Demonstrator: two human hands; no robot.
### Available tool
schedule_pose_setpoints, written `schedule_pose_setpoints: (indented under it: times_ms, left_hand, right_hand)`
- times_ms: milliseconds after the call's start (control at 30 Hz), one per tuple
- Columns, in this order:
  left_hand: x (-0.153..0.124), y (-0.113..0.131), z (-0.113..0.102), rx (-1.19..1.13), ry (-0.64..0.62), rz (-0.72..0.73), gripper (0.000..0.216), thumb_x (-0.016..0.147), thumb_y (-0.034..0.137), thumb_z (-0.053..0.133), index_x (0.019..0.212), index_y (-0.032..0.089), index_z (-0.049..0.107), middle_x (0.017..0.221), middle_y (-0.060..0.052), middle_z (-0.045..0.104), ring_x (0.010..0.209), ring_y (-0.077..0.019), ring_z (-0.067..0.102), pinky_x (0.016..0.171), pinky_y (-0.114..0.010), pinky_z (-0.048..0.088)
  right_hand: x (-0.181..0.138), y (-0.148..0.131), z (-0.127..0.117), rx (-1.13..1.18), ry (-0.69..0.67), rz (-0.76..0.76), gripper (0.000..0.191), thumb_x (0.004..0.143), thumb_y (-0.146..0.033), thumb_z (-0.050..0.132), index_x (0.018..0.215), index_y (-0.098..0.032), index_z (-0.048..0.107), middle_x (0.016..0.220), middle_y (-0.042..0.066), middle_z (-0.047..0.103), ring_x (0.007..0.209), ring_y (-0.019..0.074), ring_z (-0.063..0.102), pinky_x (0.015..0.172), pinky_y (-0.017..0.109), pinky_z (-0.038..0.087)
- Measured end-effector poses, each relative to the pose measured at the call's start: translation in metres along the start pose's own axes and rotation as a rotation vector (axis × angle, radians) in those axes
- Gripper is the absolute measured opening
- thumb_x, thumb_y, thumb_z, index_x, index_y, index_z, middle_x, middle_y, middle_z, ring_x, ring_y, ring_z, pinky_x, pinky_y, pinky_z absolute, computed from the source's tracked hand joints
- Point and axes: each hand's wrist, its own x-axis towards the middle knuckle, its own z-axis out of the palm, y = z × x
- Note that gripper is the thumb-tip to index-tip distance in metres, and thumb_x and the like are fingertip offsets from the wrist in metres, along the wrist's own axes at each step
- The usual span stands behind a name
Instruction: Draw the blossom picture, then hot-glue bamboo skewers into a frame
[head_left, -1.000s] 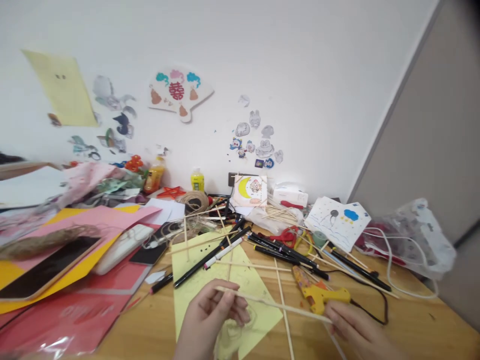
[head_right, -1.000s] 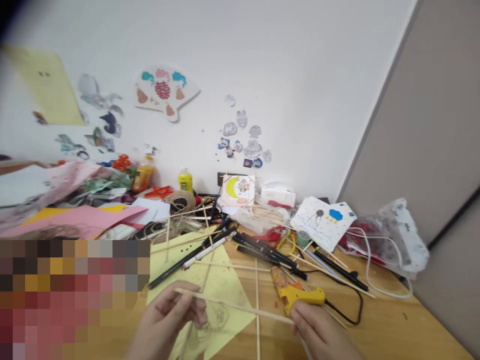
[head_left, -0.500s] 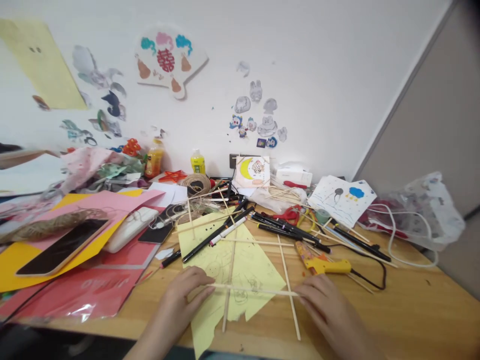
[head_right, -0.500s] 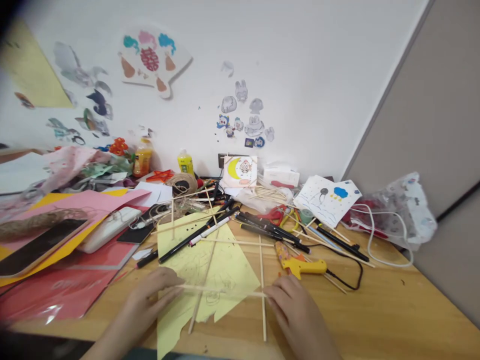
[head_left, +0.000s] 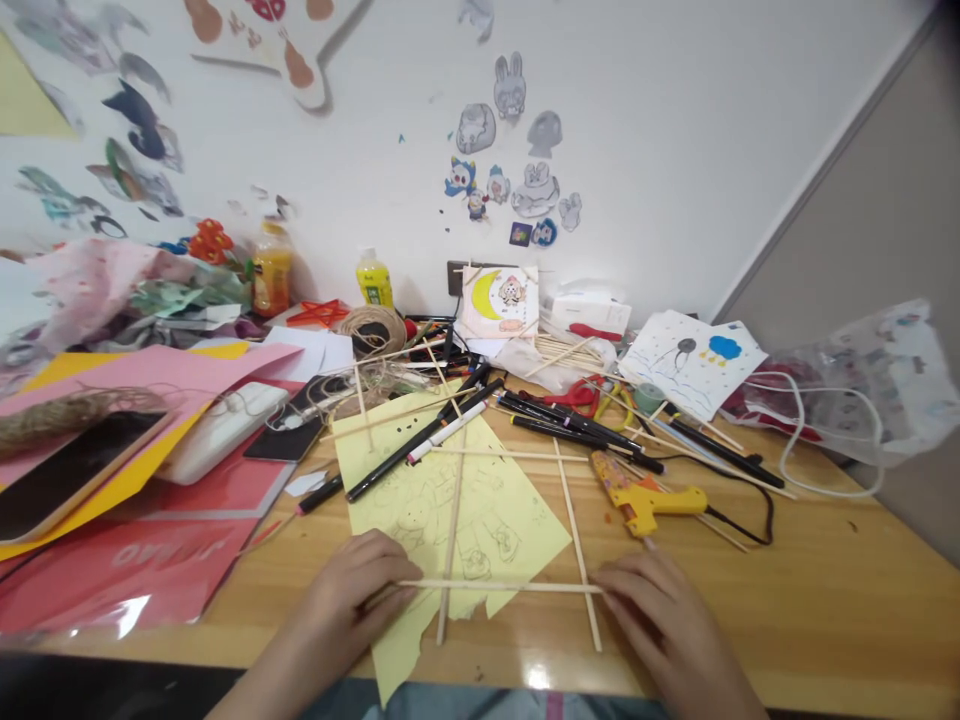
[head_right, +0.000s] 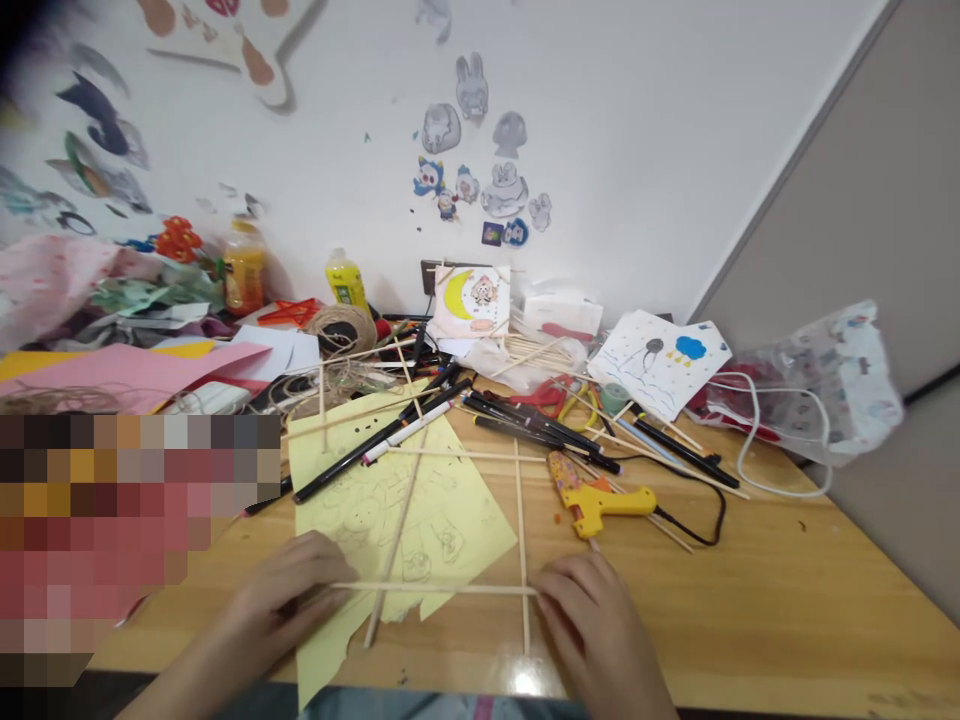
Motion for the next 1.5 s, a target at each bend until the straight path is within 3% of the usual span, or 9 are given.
schedule_pose_setpoints:
  times_ms: [500,800,900,1033,1133,1267,1367,1500]
  left_hand:
    - [-0.008,-0.008,-0.016,0.088,-0.02,-0.009,0.011,0.082,0.02,0.059,0.092,0.023,0.061,0.079,0.0,0.064,0.073,-0.013,0.061,0.065,-0.021,0.051]
    - [-0.009,-0.007,-0.011,0.132,0.025,0.019,0.009,0.083,0.022,0.058,0.091,0.023,0.062,0.078,-0.002,0.065,0.073,-0.0142,0.062,0.065,-0.022,0.052]
    - [-0.009,-0.007,-0.013,0.152,0.025,0.017,0.01,0.083,0.025,0.058,0.092,0.023,0.062,0.079,-0.002,0.065,0.073,-0.0145,0.062,0.065,-0.022,0.051]
    - [0.001,0.0,-0.013,0.249,0.076,0.037,0.011,0.084,0.029,0.058,0.091,0.022,0.063,0.08,-0.002,0.065,0.073,-0.0149,0.061,0.065,-0.023,0.049]
    - [0.02,0.021,0.002,0.285,0.121,0.067,0.01,0.086,0.022,0.053,0.09,0.022,0.062,0.08,-0.002,0.063,0.073,-0.0152,0.059,0.063,-0.025,0.045]
    - [0.047,0.058,0.041,0.291,0.155,0.14,0.011,0.086,0.014,0.05,0.085,0.02,0.059,0.077,-0.002,0.063,0.069,-0.0157,0.055,0.061,-0.028,0.042]
    - [0.055,0.076,0.069,0.266,0.134,0.116,0.011,0.087,0.014,0.048,0.09,0.019,0.058,0.081,-0.005,0.063,0.073,-0.0173,0.056,0.064,-0.03,0.045]
    - [0.052,0.08,0.091,0.247,0.089,0.063,0.013,0.091,0.02,0.046,0.096,0.019,0.058,0.086,-0.006,0.063,0.08,-0.0186,0.057,0.072,-0.033,0.048]
  right_hand:
    - [-0.004,0.0,0.0,0.05,-0.023,0.055,0.012,0.086,-0.017,0.054,0.089,-0.024,0.063,0.082,0.003,0.064,0.079,0.0184,0.06,0.072,0.032,0.051]
    - [-0.005,-0.001,-0.006,0.039,-0.049,0.051,0.013,0.087,-0.021,0.053,0.091,-0.025,0.065,0.084,0.003,0.066,0.081,0.0183,0.062,0.073,0.03,0.052]
    - [-0.003,0.011,-0.021,-0.019,-0.041,0.067,0.016,0.087,-0.024,0.052,0.096,-0.025,0.065,0.09,0.005,0.067,0.087,0.0208,0.063,0.077,0.034,0.052]
    - [0.014,0.053,-0.051,-0.196,0.011,0.066,0.029,0.083,-0.017,0.046,0.108,-0.023,0.06,0.107,0.009,0.065,0.101,0.0249,0.059,0.086,0.044,0.048]
    - [0.035,0.086,-0.064,-0.34,-0.112,0.023,0.053,0.068,-0.004,0.044,0.119,-0.017,0.055,0.125,0.011,0.057,0.116,0.0273,0.049,0.096,0.05,0.041]
    - [0.057,0.102,-0.061,-0.396,-0.332,-0.037,0.056,0.064,-0.003,0.047,0.117,-0.015,0.058,0.124,0.012,0.058,0.114,0.0272,0.05,0.097,0.048,0.04]
    - [0.061,0.099,-0.055,-0.427,-0.363,-0.026,0.051,0.065,-0.003,0.048,0.114,-0.013,0.06,0.119,0.014,0.059,0.108,0.0267,0.053,0.093,0.046,0.042]
    - [0.056,0.094,-0.051,-0.415,-0.347,-0.025,0.046,0.066,-0.003,0.046,0.109,-0.013,0.061,0.112,0.013,0.059,0.102,0.0248,0.054,0.087,0.04,0.044]
